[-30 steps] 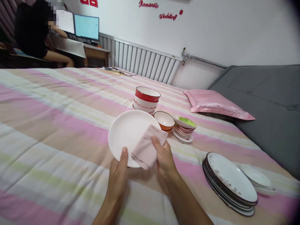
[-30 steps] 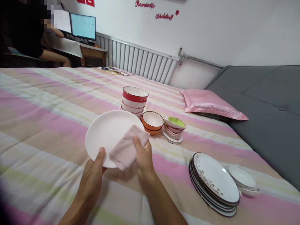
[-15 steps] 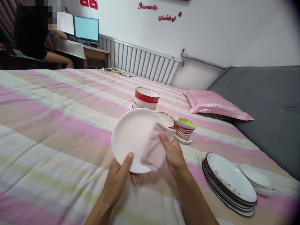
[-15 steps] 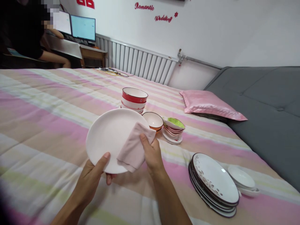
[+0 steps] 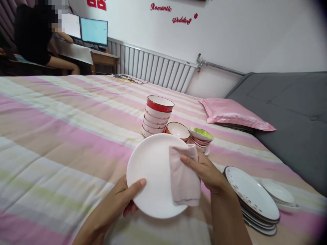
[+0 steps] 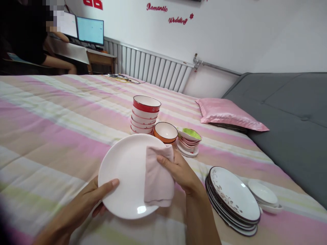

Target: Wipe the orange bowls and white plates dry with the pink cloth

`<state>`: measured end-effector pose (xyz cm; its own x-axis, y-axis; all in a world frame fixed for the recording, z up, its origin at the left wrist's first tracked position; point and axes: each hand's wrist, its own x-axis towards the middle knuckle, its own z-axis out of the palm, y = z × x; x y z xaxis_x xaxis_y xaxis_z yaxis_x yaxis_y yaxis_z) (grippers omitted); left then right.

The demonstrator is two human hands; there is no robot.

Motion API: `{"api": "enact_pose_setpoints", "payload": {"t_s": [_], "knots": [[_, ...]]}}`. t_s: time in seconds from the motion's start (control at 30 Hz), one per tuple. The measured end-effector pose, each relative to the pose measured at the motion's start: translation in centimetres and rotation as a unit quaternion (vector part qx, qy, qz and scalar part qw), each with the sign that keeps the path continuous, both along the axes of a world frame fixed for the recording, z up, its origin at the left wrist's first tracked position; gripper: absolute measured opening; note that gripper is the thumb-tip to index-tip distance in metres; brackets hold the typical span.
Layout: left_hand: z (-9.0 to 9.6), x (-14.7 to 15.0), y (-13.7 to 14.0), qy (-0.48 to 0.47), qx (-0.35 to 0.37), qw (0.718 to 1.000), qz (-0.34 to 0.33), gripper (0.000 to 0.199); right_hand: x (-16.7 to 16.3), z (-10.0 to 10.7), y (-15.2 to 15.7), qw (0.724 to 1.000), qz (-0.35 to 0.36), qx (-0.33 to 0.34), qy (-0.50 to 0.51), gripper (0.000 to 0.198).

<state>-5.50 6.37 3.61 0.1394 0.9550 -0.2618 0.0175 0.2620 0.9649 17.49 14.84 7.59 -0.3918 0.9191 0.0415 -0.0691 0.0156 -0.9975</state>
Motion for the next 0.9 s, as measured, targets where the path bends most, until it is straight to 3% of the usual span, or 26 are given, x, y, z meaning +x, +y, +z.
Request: {"api": "enact_pose_setpoints", "payload": {"t_s": [0.17, 0.33, 0.43, 0.57, 0.7, 0.9], "knots": [[-0.3, -0.9, -0.1, -0.004, -0.032, 0.996, -0.079, 0.045, 0.9, 0.6, 0.1, 0.993, 0.097, -0.036, -0.053, 0.042], [-0.2, -0.6, -0.3, -0.053, -0.06, 0.996, -0.028, 0.036, 0.7, 0.0, 0.5, 0.988, 0.121, -0.077, -0.051, 0.035], [0.0, 0.1, -0.1, -0.115, -0.076, 0.988, 0.064, 0.041, -0.3, -1.3, 1.1, 0.992, 0.077, -0.103, -0.011, 0.035], [0.4, 1.4, 0.6, -0.218, -0.071, 0.955, 0.188, 0.056, -2.1, -3.0, 2.0, 0.991, -0.017, -0.116, 0.068, 0.039], [0.8, 3.2, 0.9, -0.244, 0.002, 0.951, 0.191, 0.064, -3.2, -3.9, 2.7, 0.979, -0.122, -0.111, 0.116, 0.047], [0.5, 4.5, 1.2, -0.245, -0.06, 0.945, 0.209, 0.061, -3.8, -4.3, 2.6, 0.982, -0.133, -0.082, 0.104, 0.045]]}}
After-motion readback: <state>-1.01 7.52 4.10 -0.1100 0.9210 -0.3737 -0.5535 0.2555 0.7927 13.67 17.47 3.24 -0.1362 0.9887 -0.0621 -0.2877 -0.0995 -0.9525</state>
